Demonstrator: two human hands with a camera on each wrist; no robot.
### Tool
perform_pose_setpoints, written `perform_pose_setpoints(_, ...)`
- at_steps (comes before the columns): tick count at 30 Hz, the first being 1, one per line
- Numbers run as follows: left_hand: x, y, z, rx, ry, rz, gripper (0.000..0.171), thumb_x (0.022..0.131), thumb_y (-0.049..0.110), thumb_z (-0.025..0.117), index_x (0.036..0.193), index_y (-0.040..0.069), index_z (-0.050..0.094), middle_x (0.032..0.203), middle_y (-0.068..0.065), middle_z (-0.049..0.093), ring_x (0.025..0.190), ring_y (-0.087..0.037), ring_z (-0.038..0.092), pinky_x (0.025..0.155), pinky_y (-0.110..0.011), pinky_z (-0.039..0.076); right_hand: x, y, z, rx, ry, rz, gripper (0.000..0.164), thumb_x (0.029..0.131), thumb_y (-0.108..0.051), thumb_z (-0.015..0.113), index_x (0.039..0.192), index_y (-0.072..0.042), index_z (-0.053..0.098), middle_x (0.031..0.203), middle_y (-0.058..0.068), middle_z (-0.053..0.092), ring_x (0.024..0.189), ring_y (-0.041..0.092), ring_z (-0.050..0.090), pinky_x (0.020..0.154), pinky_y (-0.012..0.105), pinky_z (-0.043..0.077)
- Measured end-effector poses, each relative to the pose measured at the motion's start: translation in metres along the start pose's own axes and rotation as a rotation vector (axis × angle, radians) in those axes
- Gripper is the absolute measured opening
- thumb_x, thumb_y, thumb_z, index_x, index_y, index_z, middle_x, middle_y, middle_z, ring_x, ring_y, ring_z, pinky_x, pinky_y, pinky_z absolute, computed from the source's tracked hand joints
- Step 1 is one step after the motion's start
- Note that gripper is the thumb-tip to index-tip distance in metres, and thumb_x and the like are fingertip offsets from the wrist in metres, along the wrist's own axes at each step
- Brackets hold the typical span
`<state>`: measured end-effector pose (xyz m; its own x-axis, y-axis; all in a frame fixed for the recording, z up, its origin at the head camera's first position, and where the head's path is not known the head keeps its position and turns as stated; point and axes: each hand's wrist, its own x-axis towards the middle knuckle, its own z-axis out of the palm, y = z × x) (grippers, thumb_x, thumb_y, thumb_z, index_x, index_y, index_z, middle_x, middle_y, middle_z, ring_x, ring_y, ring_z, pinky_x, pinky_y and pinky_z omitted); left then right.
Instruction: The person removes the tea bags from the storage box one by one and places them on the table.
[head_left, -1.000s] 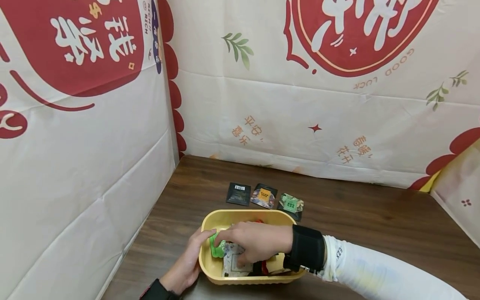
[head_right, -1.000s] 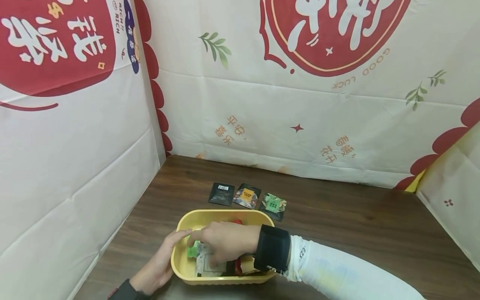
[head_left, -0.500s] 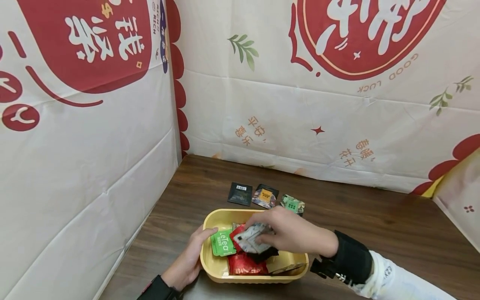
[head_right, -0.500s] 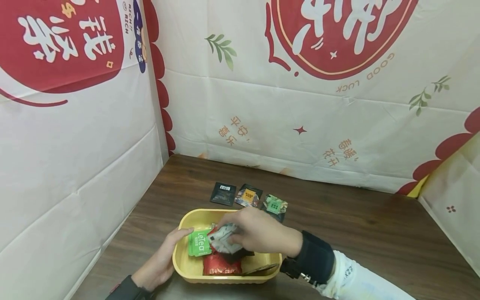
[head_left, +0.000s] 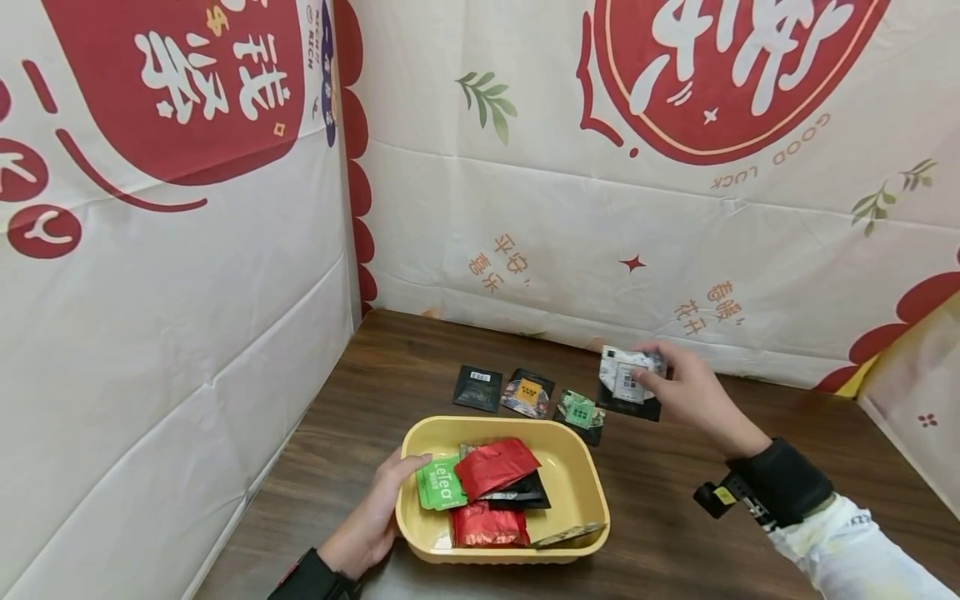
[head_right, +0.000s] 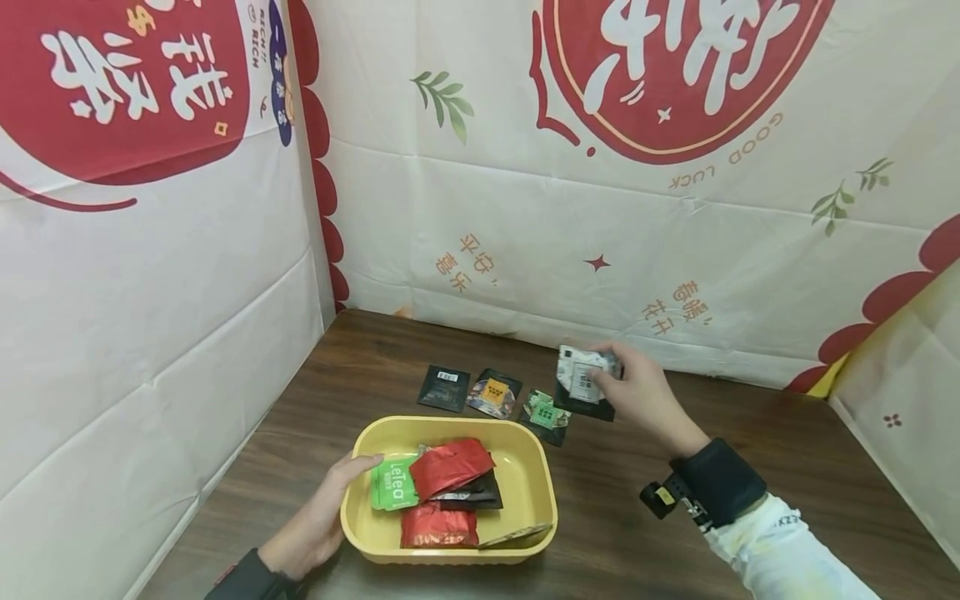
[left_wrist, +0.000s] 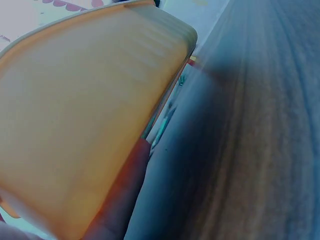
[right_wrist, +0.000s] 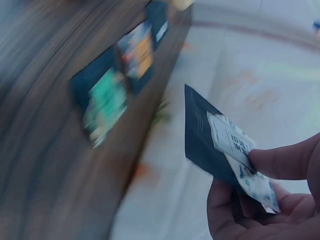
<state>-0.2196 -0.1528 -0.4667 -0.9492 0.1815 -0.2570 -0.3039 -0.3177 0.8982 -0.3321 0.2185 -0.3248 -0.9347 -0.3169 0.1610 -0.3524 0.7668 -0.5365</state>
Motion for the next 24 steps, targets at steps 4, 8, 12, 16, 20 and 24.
perform_pose_setpoints(4,-0.001,0.002,-0.001,-0.012,-0.032,0.020,0.072,0.098,0.034,0.048,0.154,0.005,0.012,0.152,-0.027,0.029,0.134,-0.034,0.040,0.096,-0.041,0.050,0.006,0.045,0.005,0.001,-0.048,0.147,0.036,0.098,-0.020,0.058,0.127,0.000,0.055,0.102,0.015,0.062,0.077,0.021,0.054,0.059,0.031,0.043)
perform_pose_setpoints(8,-0.002,0.005,-0.001,-0.023,-0.066,0.035,0.069,0.100,0.034,0.046,0.154,0.006,0.013,0.152,-0.024,0.030,0.134,-0.030,0.040,0.099,-0.037,0.047,0.009,0.084,0.018,0.001,-0.120,0.242,0.037,0.095,-0.018,0.062,0.125,0.003,0.057,0.104,0.014,0.064,0.083,0.021,0.058,0.065,0.033,0.045)
perform_pose_setpoints(12,-0.002,0.005,-0.002,-0.037,-0.081,0.049,0.069,0.099,0.034,0.047,0.153,0.006,0.015,0.149,-0.023,0.036,0.129,-0.027,0.046,0.098,-0.036,0.048,0.010,0.112,0.032,-0.009,-0.147,0.288,0.036,0.093,-0.017,0.064,0.122,0.003,0.059,0.104,0.015,0.064,0.084,0.022,0.057,0.066,0.033,0.045)
perform_pose_setpoints(16,-0.003,0.005,-0.002,-0.044,-0.089,0.061,0.068,0.098,0.034,0.049,0.152,0.006,0.018,0.146,-0.022,0.039,0.126,-0.026,0.048,0.097,-0.036,0.048,0.011,0.129,0.043,-0.042,-0.133,0.317,0.034,0.091,-0.016,0.065,0.117,0.006,0.060,0.101,0.017,0.063,0.081,0.023,0.057,0.063,0.032,0.046)
perform_pose_setpoints(20,-0.003,0.005,-0.001,-0.035,-0.085,0.059,0.069,0.098,0.034,0.049,0.152,0.006,0.018,0.147,-0.022,0.038,0.128,-0.025,0.047,0.098,-0.035,0.047,0.011,0.135,0.050,-0.157,-0.070,0.262,0.033,0.086,-0.014,0.068,0.110,0.008,0.062,0.097,0.020,0.063,0.083,0.029,0.058,0.066,0.038,0.048)
perform_pose_setpoints(24,-0.002,0.006,-0.001,-0.030,-0.078,0.051,0.067,0.099,0.033,0.048,0.153,0.007,0.017,0.148,-0.021,0.036,0.130,-0.025,0.045,0.099,-0.034,0.046,0.009,0.130,0.054,-0.275,0.003,0.196,0.037,0.083,-0.013,0.070,0.112,0.008,0.060,0.107,0.030,0.055,0.098,0.048,0.051,0.074,0.054,0.046)
